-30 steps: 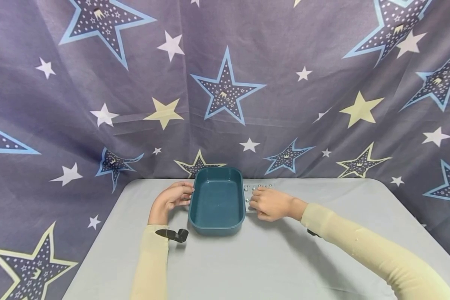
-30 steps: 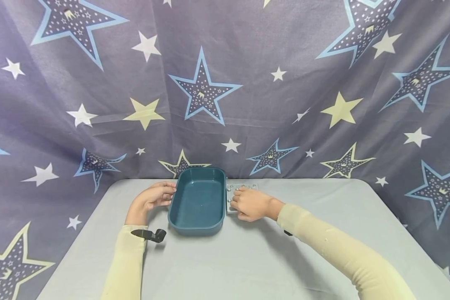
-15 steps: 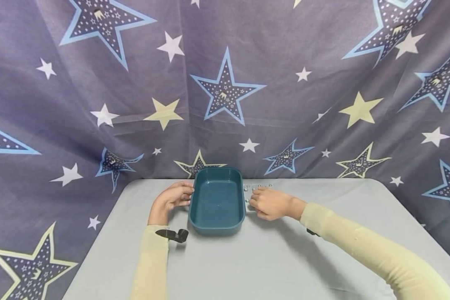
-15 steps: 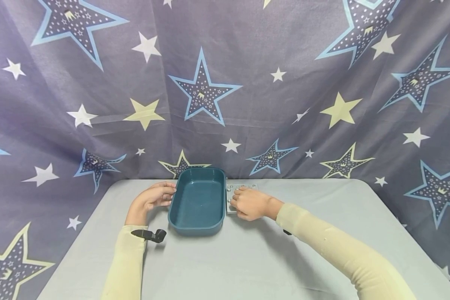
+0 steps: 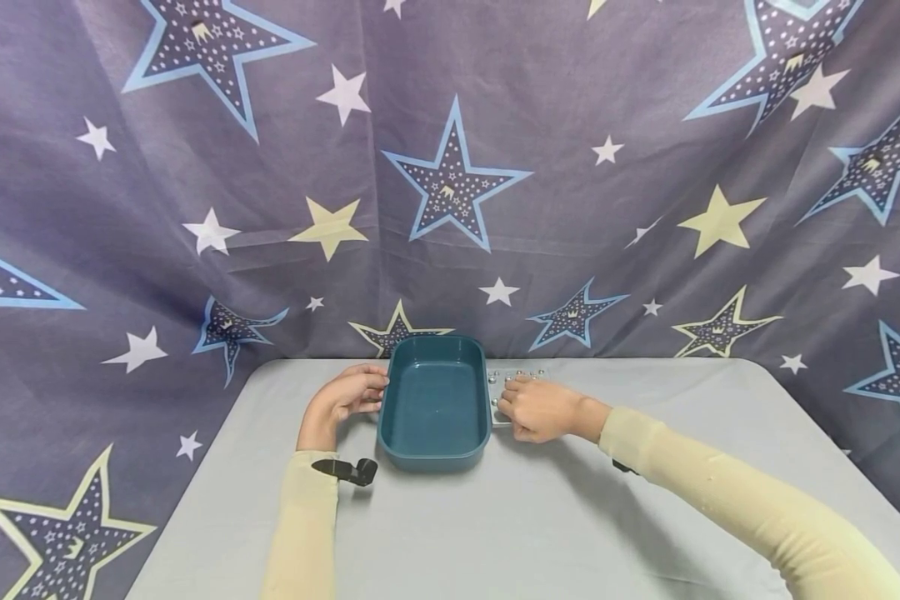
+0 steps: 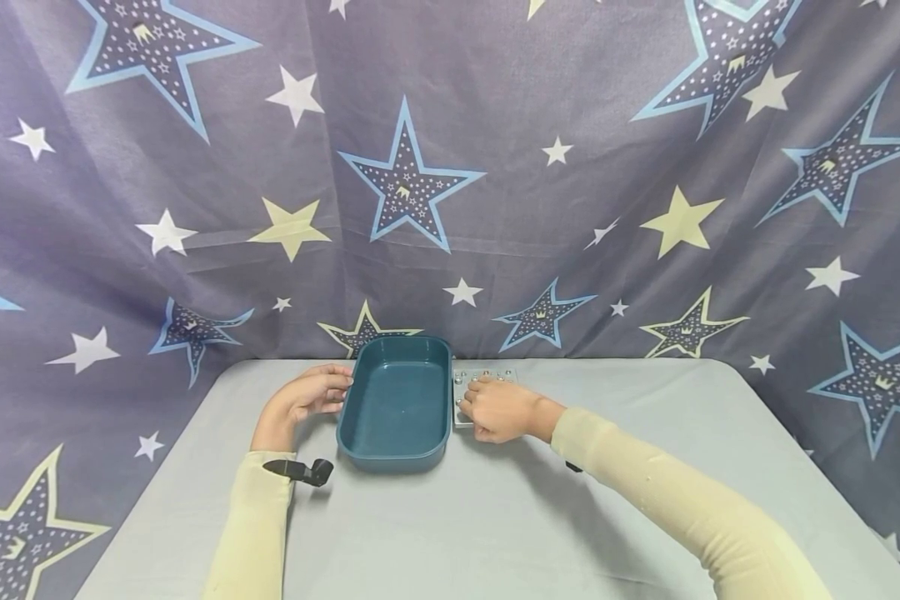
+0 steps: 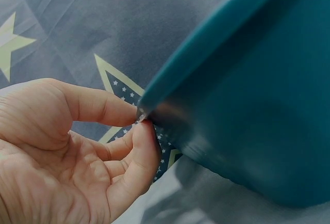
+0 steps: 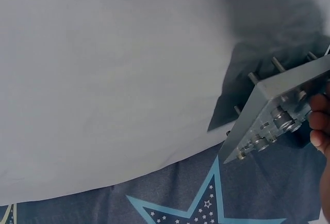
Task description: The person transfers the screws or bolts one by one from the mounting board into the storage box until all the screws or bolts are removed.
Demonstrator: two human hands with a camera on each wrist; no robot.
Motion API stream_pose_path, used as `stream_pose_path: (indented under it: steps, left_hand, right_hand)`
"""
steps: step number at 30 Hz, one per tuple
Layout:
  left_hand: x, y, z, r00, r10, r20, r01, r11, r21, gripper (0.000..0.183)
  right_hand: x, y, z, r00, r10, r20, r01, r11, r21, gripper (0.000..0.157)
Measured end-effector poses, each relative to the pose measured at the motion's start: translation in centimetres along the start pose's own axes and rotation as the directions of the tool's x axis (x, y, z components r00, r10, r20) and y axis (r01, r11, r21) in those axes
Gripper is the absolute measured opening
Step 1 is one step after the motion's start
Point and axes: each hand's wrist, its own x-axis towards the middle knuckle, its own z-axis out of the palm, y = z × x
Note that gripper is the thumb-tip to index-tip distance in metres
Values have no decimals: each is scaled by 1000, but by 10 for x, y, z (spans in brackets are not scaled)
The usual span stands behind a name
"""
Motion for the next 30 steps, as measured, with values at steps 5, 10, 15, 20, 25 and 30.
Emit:
stream_pose_path:
  steps: [5, 10, 15, 20, 25, 30]
  left_hand:
    - [1, -1, 0, 1000, 2, -2, -2, 1000, -1, 30]
    - [1, -1, 0, 1000, 1, 2, -1, 1000, 5, 31]
    - [1, -1, 0, 1000, -1, 2, 1, 1000, -5, 28]
    - [2, -1, -1, 1000, -5, 9, 5, 1000, -14, 29]
    - [3, -2, -2, 1000, -6, 10, 6, 1000, -6, 35]
    - [3, -2, -1, 1000, -7, 5, 7, 1000, -2, 37]
  right_hand:
    - [0, -1, 2, 1000, 2, -2, -2, 999, -33, 11]
    - [-1, -1, 3, 1000, -1, -23, 0, 998, -62, 13]
    - [-2, -1, 3, 999, 5, -50, -9, 996, -91, 15]
    - [-4, -1, 5, 997, -8, -74, -2, 991, -131, 15]
    - [-5, 0, 5, 997, -22, -74, 10, 986, -167, 14]
    - [-4, 1, 4, 999, -11, -40, 4, 986, -168, 18]
